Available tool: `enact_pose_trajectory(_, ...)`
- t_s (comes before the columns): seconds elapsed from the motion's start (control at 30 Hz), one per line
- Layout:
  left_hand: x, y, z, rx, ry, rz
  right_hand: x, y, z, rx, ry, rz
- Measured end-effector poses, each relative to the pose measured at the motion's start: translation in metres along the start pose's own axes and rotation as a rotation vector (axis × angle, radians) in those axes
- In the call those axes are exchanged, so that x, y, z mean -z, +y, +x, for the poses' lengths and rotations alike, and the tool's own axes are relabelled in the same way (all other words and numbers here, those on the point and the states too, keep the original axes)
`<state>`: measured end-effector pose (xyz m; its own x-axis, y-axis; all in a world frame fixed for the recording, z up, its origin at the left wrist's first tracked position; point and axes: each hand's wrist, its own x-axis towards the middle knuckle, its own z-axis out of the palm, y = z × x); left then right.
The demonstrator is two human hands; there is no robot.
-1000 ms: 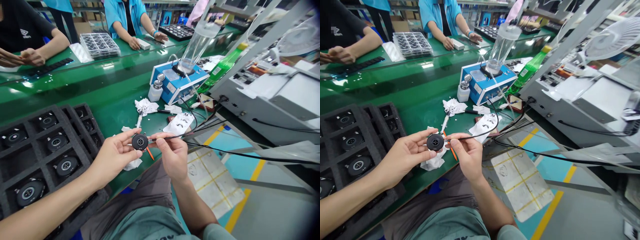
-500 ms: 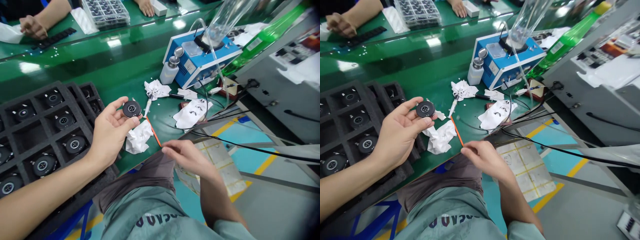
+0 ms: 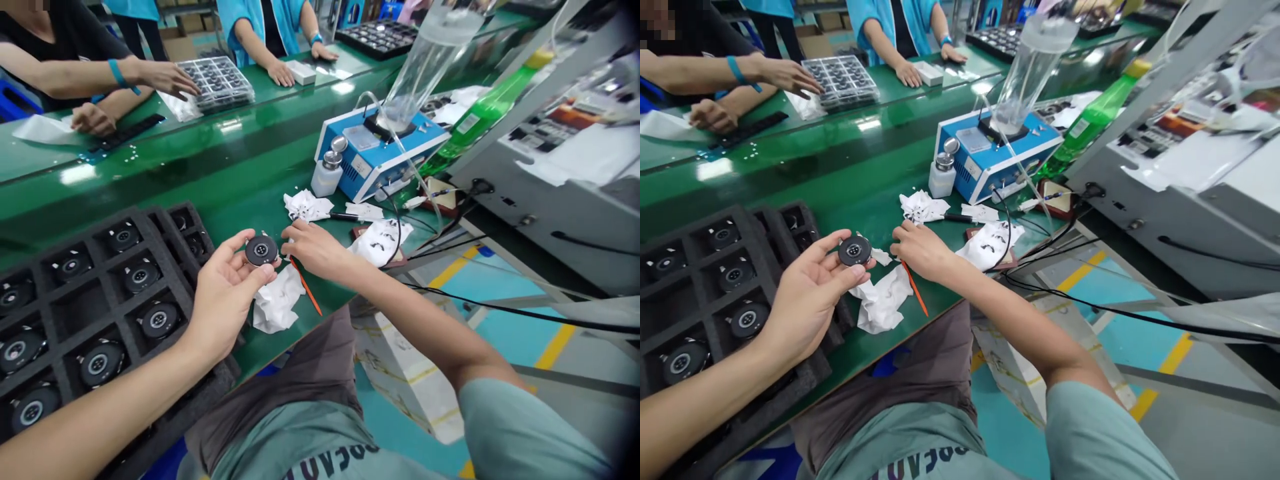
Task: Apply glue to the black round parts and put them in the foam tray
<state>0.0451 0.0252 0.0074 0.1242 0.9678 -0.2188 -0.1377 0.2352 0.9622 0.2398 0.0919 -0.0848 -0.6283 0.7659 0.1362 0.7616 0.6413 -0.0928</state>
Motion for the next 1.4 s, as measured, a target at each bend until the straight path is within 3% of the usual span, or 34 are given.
enact_pose_trajectory(0.07, 0.0, 0.0, 0.0, 0.009, -0.001, -0.004, -0.001, 0.005, -0.006, 0.044, 0.07, 0.074)
enact_pose_trajectory(0.13, 0.001, 0.0, 0.0, 0.021, -0.008, -0.011, -0.001, 0.011, -0.01, 0.021, 0.229, 0.232)
enact_pose_trajectory(0.27, 0.002, -0.001, 0.0, 0.042, -0.05, -0.01, -0.002, 0.025, -0.012, -0.243, 0.678, 0.615)
enact_pose_trajectory(0.37, 0.003, -0.002, -0.001, 0.051, -0.086, -0.002, 0.002, 0.031, -0.009, -0.376, 0.786, 0.832)
enact_pose_trajectory(0.47, 0.002, -0.001, -0.003, 0.074, -0.115, 0.007, 0.022, 0.023, -0.009, -0.362, 1.002, 1.052)
enact_pose_trajectory(0.6, 0.001, -0.001, -0.003, 0.116, -0.134, 0.022, 0.074, -0.016, -0.019, -0.268, 1.241, 1.365)
enact_pose_trajectory(0.7, 0.001, -0.001, -0.003, 0.132, -0.159, 0.022, 0.109, -0.047, -0.028, -0.28, 1.244, 1.521)
enact_pose_trajectory(0.8, 0.001, -0.003, -0.003, 0.139, -0.191, 0.015, 0.125, -0.062, -0.036, -0.231, 1.127, 1.601)
enact_pose_trajectory(0.9, 0.002, -0.005, -0.004, 0.137, -0.208, 0.022, 0.126, -0.062, -0.039, -0.166, 0.93, 1.629)
enact_pose_trajectory(1.0, 0.003, -0.007, -0.004, 0.129, -0.222, 0.028, 0.121, -0.058, -0.037, -0.036, 0.827, 1.635)
enact_pose_trajectory(1.2, 0.003, -0.008, -0.005, 0.126, -0.242, 0.018, 0.112, -0.055, -0.029, 0.141, 0.799, 1.7)
enact_pose_trajectory(1.4, 0.002, -0.008, -0.005, 0.133, -0.242, 0.016, 0.113, -0.054, -0.032, 0.079, 0.733, 1.704)
